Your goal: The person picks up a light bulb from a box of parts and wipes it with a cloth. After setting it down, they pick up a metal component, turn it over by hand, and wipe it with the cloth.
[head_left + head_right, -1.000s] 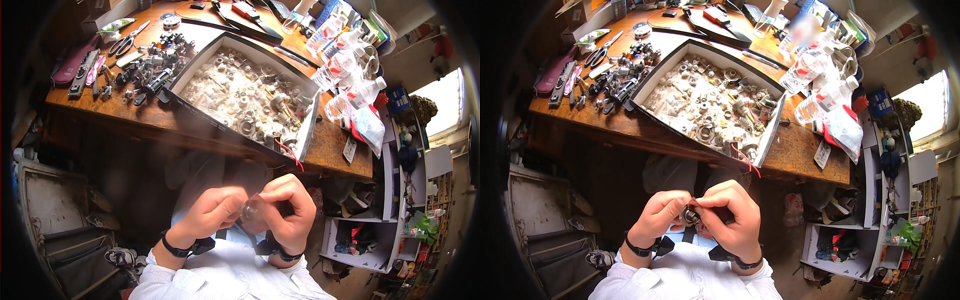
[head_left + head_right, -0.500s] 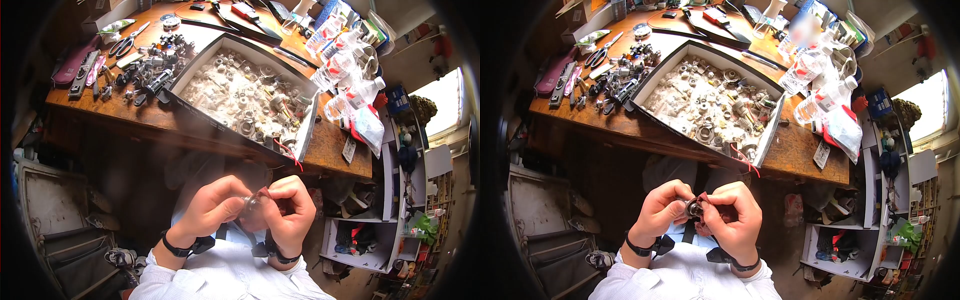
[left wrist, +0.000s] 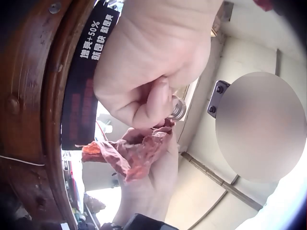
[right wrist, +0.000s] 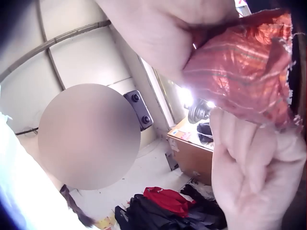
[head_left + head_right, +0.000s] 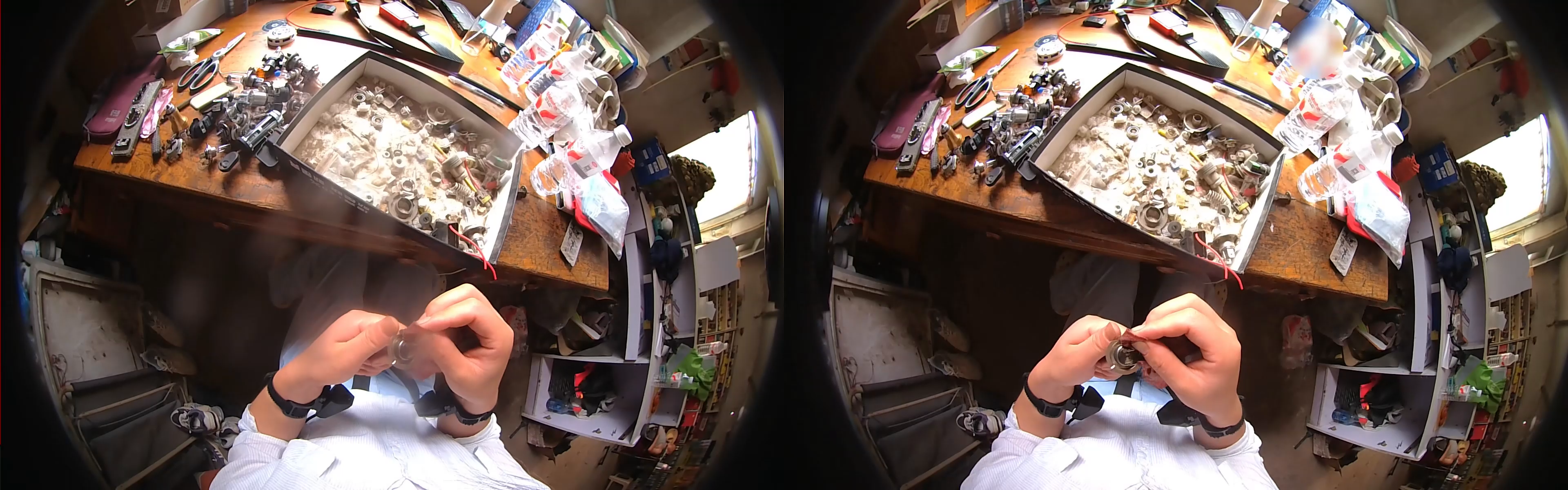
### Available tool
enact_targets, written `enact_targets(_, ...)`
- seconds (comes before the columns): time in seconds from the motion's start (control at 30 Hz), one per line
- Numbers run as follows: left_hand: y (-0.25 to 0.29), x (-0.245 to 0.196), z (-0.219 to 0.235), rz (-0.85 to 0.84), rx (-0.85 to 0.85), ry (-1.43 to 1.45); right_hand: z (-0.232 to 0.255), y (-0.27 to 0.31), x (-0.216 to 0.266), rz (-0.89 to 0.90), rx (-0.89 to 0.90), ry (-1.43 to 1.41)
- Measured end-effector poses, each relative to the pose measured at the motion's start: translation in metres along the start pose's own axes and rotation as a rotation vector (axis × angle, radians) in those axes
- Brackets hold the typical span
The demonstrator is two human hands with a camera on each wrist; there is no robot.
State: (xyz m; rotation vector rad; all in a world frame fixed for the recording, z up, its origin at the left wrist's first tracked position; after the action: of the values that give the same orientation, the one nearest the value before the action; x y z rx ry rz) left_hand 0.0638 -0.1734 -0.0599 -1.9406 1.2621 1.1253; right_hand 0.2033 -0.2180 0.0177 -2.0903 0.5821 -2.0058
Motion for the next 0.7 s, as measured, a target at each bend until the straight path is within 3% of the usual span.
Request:
enact_targets(0.07,0.003,0.003,-0.005,0.036,0.043,0.134,-0.005,0.007,-0.002,-0.046,-0.082,-0.125)
enact_targets(0.23,-0.007,-0.006,-0.006,-0.167,-0.071,0.138,0.009,0.011,-0.013,-0.056,-0.356,-0.412)
enact_targets(0.37,-0.014,-0.010,0.000,-0.274,-0.125,0.190,0.012,0.007,-0.014,-0.057,-0.360,-0.446)
enact_targets(0.7,-0.012,-0.011,0.004,-0.274,-0.210,0.123,0.009,0.007,-0.010,-0.024,-0.352,-0.334)
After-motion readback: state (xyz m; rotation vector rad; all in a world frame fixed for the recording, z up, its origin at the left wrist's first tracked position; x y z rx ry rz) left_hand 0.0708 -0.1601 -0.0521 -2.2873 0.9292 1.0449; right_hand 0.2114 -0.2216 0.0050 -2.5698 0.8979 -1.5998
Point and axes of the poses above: each hand's wrist, its own y-axis away from the middle knuckle, its own z-axis out of the back of the hand, x = y × z, the point moved 4 cm from there along -y, towards the middle knuckle, and after that the axes turned 15 degrees about -y, right-handed, at the moved point
